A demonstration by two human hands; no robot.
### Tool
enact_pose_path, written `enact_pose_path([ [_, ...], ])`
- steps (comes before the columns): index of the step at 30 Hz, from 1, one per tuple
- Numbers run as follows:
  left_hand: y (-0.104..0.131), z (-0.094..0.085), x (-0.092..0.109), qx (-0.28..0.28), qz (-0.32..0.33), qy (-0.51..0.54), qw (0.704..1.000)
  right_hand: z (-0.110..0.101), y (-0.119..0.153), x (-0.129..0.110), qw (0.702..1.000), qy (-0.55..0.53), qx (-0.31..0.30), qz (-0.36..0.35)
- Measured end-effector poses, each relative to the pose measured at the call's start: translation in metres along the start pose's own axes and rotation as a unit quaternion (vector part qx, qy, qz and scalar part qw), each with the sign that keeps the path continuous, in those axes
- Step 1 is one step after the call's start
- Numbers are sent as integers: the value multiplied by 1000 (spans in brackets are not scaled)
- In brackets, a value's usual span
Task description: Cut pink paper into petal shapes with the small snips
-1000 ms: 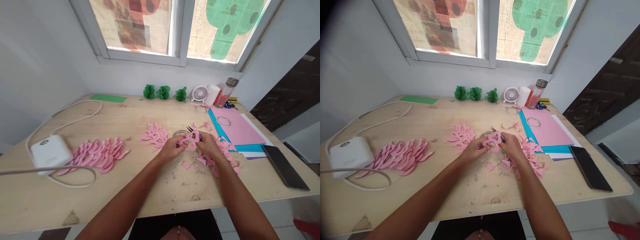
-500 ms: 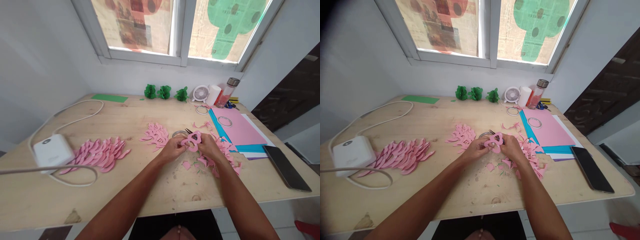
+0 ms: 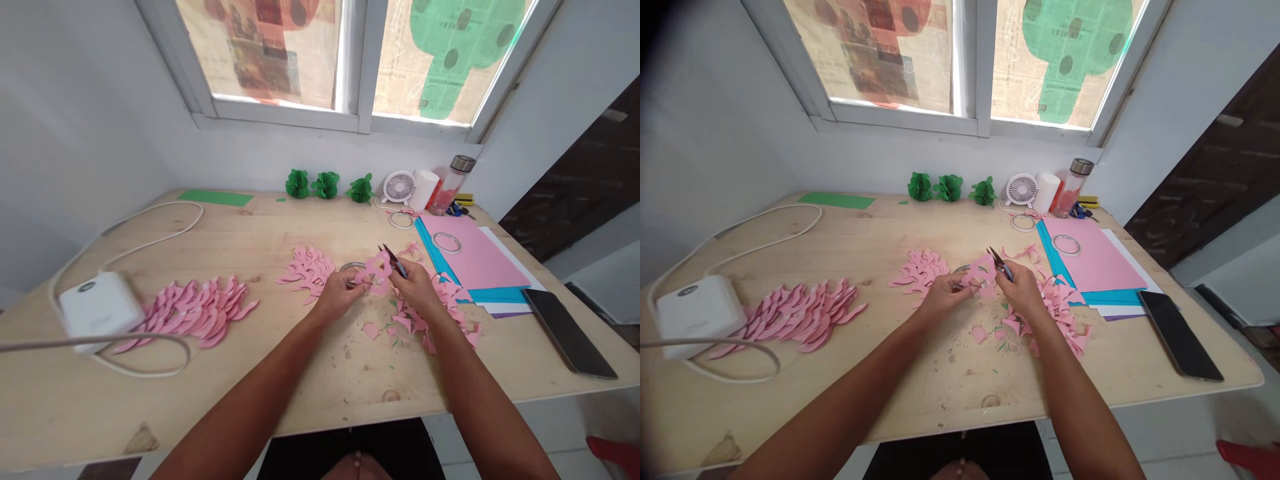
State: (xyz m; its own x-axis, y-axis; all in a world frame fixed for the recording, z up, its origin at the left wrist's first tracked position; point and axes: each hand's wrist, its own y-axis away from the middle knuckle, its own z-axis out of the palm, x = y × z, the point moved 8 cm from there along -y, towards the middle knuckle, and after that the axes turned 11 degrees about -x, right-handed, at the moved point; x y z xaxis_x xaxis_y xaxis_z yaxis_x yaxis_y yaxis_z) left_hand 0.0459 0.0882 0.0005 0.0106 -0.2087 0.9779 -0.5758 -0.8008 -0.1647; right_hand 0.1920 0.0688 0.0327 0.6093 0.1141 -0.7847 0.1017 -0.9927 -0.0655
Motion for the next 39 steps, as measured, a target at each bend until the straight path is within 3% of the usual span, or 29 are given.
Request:
enact_pose_path([
  [6, 3, -9, -5, 67, -43, 134, 988, -1, 2, 3, 999, -28, 14, 19],
  [15, 5, -22, -7, 129, -37, 178, 975, 7, 2, 2, 995, -94, -3, 14],
  [20, 6, -26, -9, 138, -30, 206, 968, 12, 2, 1, 992, -128, -7, 9],
  [32, 7, -31, -7, 176, -20, 236, 955, 17, 3, -4, 995, -89, -32, 2],
  [39, 7, -30, -4, 170, -13, 236, 957, 19, 3, -6, 996, -79, -28, -1],
])
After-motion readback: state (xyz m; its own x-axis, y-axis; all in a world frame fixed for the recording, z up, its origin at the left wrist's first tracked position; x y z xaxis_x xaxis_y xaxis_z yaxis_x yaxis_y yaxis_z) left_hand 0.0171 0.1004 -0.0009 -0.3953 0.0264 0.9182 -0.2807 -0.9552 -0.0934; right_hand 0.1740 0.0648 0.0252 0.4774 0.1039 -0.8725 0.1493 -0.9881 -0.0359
